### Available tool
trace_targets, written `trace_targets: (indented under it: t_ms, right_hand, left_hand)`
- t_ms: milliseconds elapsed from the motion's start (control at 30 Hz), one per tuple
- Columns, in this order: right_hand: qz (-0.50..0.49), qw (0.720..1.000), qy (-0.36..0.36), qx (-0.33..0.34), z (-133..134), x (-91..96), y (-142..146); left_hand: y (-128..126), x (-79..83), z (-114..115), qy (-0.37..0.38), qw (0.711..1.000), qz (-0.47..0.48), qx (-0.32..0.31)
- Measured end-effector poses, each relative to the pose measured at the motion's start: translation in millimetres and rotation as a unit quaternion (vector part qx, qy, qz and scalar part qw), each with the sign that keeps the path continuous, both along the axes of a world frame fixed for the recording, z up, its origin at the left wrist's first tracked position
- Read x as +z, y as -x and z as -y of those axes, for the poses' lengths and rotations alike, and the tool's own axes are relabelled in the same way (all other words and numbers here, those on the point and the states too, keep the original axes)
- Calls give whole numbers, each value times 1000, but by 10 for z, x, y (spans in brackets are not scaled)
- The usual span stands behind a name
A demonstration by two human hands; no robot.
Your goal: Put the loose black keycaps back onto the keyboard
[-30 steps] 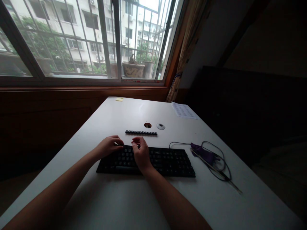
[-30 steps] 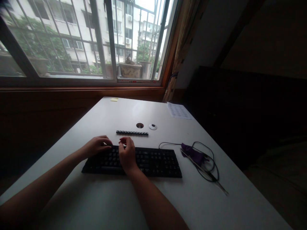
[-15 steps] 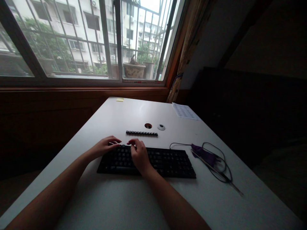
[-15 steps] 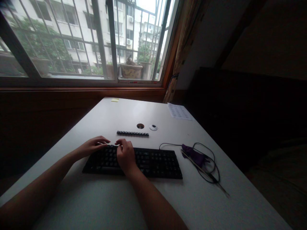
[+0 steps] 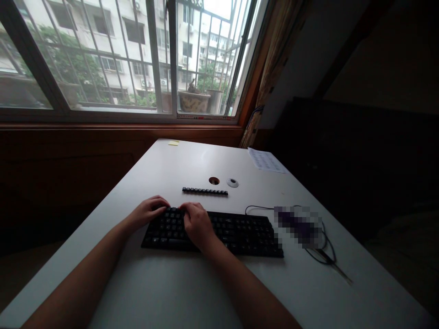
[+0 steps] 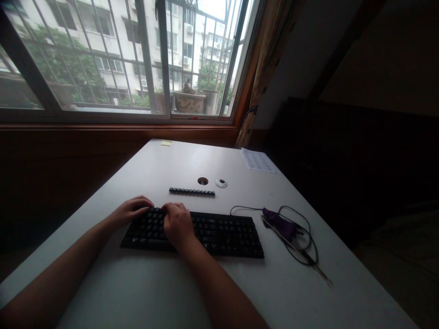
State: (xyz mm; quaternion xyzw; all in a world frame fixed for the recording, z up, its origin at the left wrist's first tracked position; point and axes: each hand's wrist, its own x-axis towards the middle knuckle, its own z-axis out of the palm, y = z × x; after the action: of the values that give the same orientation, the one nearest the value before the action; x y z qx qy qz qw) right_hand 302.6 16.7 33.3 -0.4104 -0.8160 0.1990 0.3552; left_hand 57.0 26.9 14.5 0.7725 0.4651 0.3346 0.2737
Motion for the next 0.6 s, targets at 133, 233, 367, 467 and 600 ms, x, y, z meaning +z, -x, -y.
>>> trace_targets:
  t_ms: [133,233,367,467,600]
  right_hand:
    - [46,998,-37,5,38,-21,30]
    - [93,993,-68,19,81,-46,36]
    - [111,989,-99,24,139,-49,28]
    - [101,988,-114,19,155,-38,23]
    - [92,990,-110,14,149,-27,19]
  left_hand:
    - [25,-23,-16,-3,1000,-8,-5]
    - [38,-25,-23,-5,1000,-8,-14]
    - [47,-11,-17,-7,1000,2,-26]
    - [54,-15,-17,-5,1000,11,-26]
    - [62,-30,-29,-5,999,14,-32]
